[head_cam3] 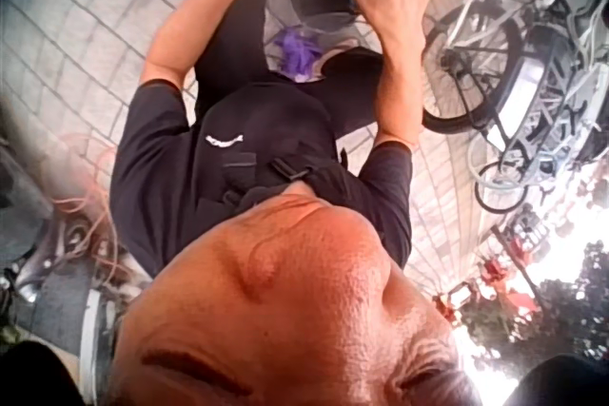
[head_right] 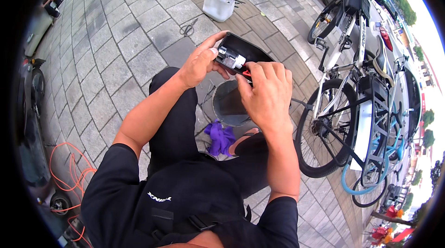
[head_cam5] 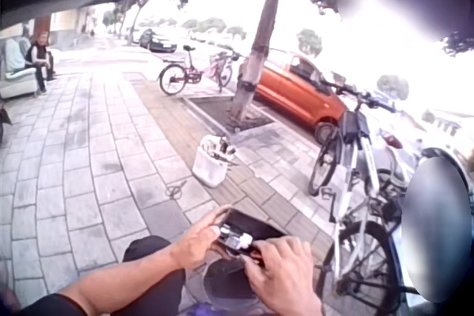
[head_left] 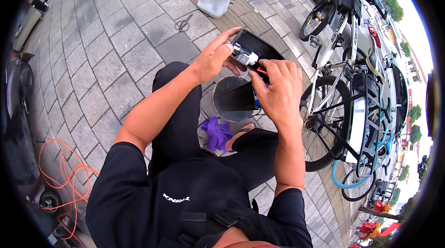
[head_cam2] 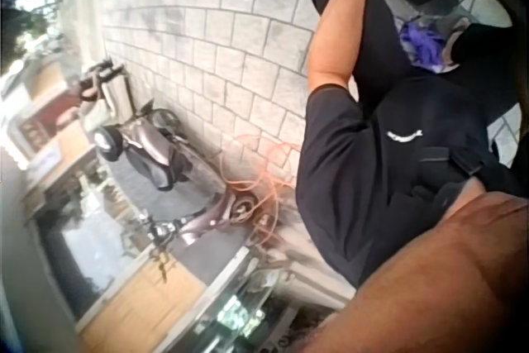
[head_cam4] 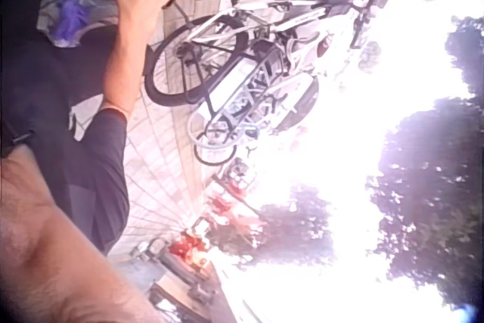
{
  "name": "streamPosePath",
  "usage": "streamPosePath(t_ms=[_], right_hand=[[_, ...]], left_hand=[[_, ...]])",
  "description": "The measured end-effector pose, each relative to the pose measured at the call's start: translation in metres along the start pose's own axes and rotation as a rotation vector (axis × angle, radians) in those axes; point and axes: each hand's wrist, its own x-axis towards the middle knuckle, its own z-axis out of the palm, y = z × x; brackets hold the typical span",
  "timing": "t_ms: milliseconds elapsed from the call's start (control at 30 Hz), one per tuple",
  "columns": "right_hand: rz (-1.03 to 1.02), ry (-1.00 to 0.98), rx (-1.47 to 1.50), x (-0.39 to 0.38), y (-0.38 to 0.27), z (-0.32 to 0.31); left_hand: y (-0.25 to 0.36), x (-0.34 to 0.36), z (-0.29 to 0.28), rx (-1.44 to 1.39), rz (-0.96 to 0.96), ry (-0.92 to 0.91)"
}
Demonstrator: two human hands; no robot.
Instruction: The person uses a power drill to remove screws from a black plastic casing, then opens it to reveal a battery and wiring. They manipulate the internal wires and components, then use the drill to reattach the casing.
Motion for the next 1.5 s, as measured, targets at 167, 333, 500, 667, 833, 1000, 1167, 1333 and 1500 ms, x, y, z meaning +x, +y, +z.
streamPosePath(t_ms=[167,333,500,667,833,1000,1167,1333,1500], right_hand=[[-0.017,0.021,0.074,-0.001,0.001,0.006],[-0.024,0.034,0.102,-0.003,0.0,0.01],[-0.093,0.041,0.164,-0.009,0.005,0.013],[-0.056,0.101,0.136,-0.023,0.013,0.003],[0.031,0.18,0.174,-0.029,0.024,0.002],[0.141,0.214,0.417,-0.036,0.03,0.012],[0.141,0.222,0.458,-0.035,0.036,0.013],[0.146,0.234,0.462,-0.031,0.036,0.012],[0.146,0.268,0.443,-0.024,0.037,0.016]], left_hand=[[-0.006,0.001,-0.013,-0.009,-0.101,-0.068],[0.006,0.0,-0.008,-0.093,-0.215,-0.012],[-0.001,-0.003,-0.002,0.12,-0.33,0.14],[-0.003,-0.002,0.004,0.05,-0.361,0.141],[-0.01,0.0,0.0,0.024,-0.385,0.166],[-0.011,0.005,0.0,-0.036,-0.393,0.139],[-0.014,0.008,0.0,-0.028,-0.409,0.155],[-0.015,0.01,0.002,-0.035,-0.432,0.136],[-0.013,0.012,0.005,-0.051,-0.469,0.135]])
